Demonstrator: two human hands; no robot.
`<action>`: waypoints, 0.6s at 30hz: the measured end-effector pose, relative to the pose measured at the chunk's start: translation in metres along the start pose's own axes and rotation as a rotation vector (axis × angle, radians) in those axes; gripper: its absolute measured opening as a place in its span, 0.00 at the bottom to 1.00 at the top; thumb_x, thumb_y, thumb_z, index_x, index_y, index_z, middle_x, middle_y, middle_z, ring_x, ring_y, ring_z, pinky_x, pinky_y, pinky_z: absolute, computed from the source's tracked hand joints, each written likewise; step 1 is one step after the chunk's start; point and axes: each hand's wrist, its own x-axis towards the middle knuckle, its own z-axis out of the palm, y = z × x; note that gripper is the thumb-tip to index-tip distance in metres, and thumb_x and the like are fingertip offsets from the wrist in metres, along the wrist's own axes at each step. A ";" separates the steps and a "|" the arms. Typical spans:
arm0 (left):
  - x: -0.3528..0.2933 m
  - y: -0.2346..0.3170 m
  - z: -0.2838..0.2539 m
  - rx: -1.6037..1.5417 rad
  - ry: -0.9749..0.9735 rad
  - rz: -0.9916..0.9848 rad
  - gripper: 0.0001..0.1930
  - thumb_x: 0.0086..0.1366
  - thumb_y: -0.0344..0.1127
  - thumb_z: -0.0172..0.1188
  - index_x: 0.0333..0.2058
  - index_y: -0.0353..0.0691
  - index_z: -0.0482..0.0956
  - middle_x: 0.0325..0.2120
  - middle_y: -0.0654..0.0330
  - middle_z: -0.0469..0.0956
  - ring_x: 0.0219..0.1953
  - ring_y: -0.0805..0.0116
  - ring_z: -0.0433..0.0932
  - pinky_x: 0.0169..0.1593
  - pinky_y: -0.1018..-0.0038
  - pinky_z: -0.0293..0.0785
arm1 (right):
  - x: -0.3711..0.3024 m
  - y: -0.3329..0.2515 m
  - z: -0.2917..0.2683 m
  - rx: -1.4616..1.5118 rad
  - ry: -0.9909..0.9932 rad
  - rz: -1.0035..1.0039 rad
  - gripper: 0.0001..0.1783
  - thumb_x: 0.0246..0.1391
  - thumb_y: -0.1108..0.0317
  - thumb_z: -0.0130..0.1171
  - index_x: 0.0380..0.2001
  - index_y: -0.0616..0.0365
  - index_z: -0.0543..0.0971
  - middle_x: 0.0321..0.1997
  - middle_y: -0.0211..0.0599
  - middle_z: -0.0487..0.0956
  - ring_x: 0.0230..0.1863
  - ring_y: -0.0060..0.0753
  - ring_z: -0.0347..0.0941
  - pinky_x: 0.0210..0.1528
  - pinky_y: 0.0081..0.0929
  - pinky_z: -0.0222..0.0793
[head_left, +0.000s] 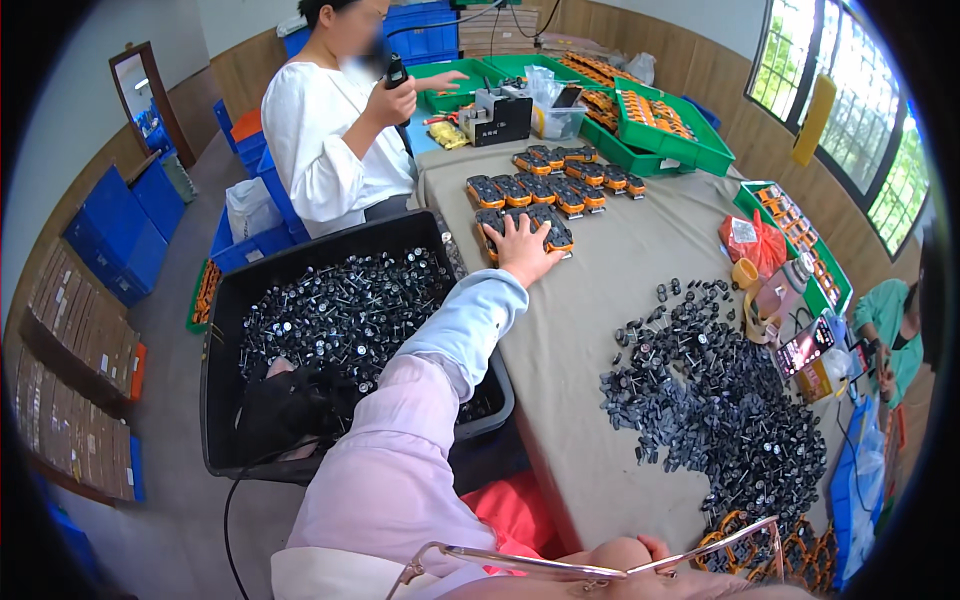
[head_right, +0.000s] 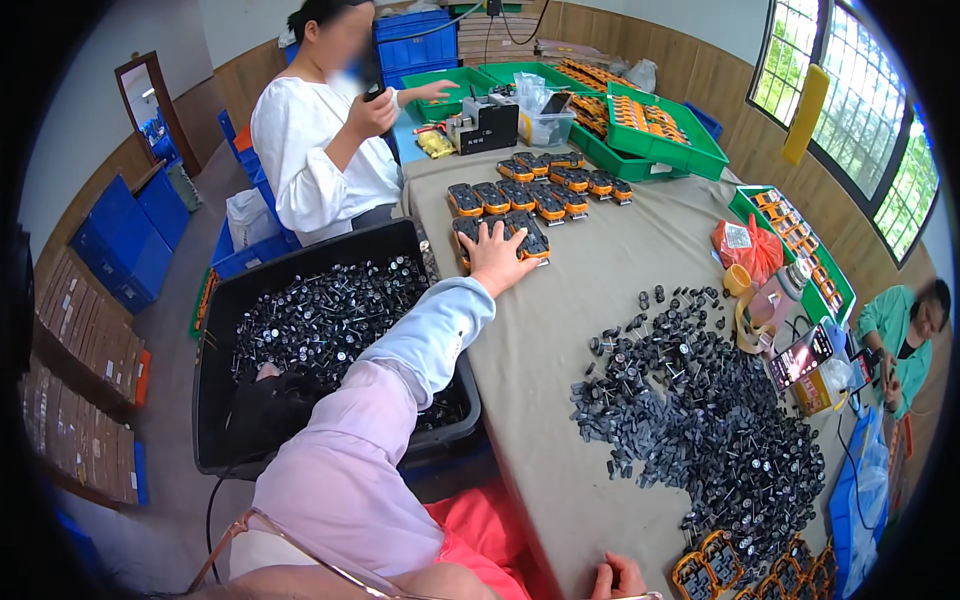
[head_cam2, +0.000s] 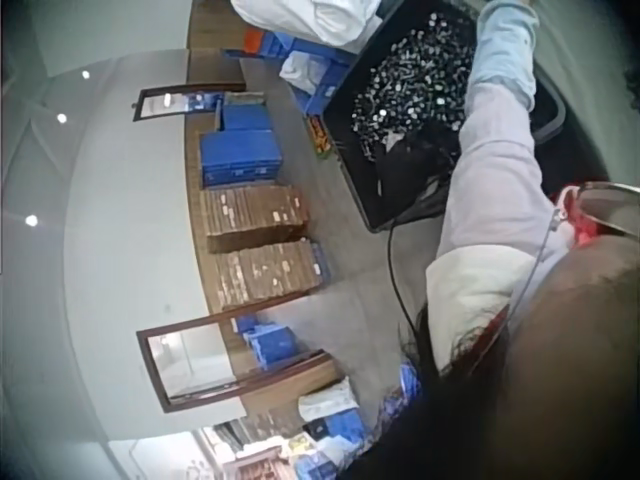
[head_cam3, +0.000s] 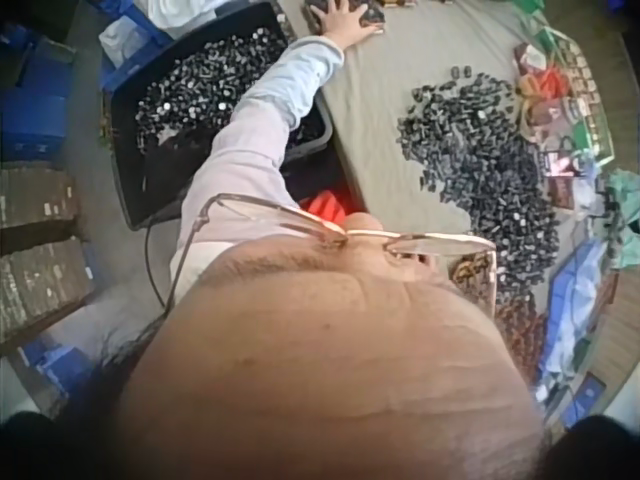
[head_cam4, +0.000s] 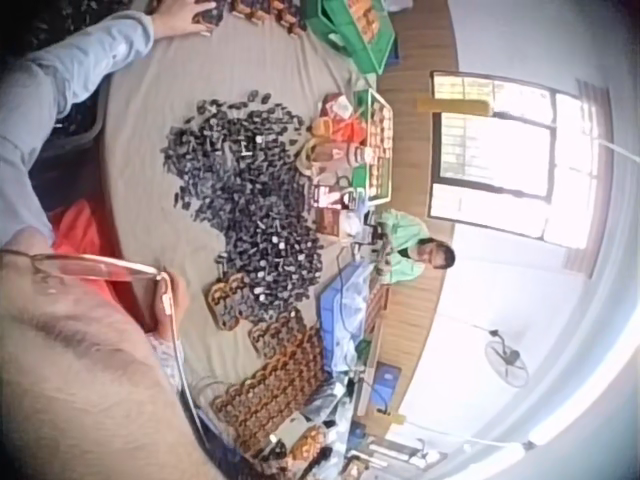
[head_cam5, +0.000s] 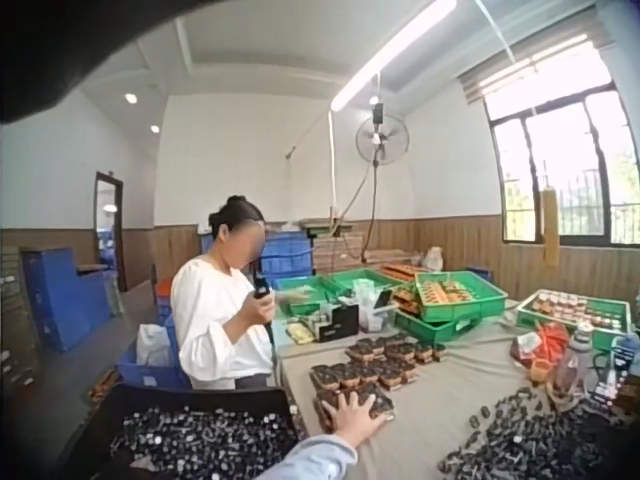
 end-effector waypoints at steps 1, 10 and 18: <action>0.002 -0.009 -0.005 0.008 -0.015 -0.020 0.35 0.57 0.68 0.61 0.61 0.61 0.75 0.62 0.54 0.65 0.69 0.45 0.55 0.65 0.24 0.39 | -0.008 0.029 0.018 -0.146 -0.046 -0.079 0.14 0.61 0.61 0.61 0.46 0.54 0.82 0.37 0.44 0.81 0.39 0.44 0.78 0.41 0.37 0.73; 0.052 -0.036 0.012 0.060 -0.008 -0.026 0.34 0.58 0.67 0.60 0.61 0.63 0.74 0.61 0.56 0.67 0.67 0.50 0.60 0.66 0.27 0.45 | 0.027 -0.108 -0.049 -0.018 -0.050 0.079 0.12 0.62 0.60 0.60 0.44 0.54 0.83 0.39 0.47 0.82 0.40 0.51 0.79 0.41 0.42 0.73; 0.091 -0.051 0.020 0.145 -0.061 0.037 0.37 0.59 0.68 0.58 0.63 0.58 0.69 0.67 0.55 0.62 0.70 0.50 0.55 0.63 0.25 0.45 | 0.064 -0.174 -0.073 0.164 0.156 -0.061 0.08 0.52 0.75 0.62 0.37 0.58 0.81 0.26 0.37 0.79 0.26 0.34 0.75 0.30 0.28 0.70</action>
